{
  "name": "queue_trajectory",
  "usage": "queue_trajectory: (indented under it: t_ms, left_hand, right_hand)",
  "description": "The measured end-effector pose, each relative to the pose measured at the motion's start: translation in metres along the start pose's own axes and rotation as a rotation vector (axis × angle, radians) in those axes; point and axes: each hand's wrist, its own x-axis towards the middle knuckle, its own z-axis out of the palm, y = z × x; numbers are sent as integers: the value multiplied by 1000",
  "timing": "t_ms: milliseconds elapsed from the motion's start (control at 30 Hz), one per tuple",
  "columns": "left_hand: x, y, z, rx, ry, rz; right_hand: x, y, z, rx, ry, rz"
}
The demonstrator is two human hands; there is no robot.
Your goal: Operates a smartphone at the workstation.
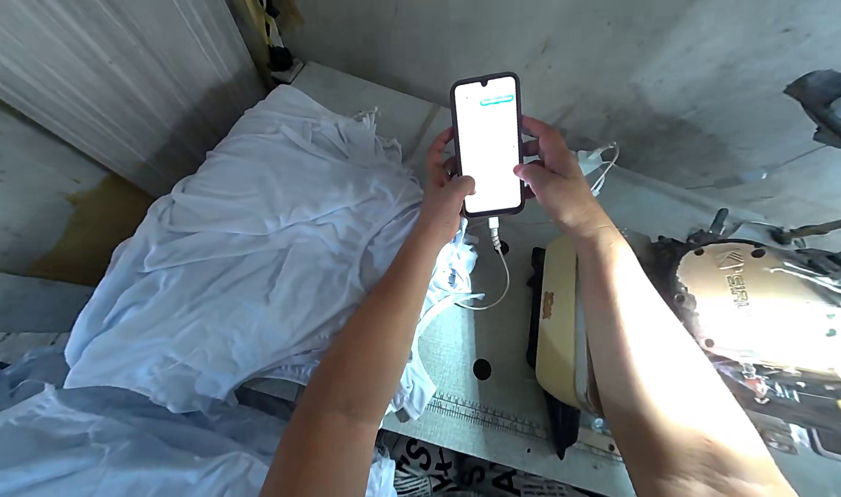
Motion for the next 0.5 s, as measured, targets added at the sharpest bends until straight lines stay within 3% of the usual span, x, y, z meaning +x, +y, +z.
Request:
queue_trajectory:
  t_ms: [300,500]
  left_hand:
    - [-1,-1,2,-16,20,11]
    - [-1,-1,2,-29,2,16]
  right_hand:
    - [-2,1,-1,-15,-16,-31]
    - [0,2,4,-20,67,-65]
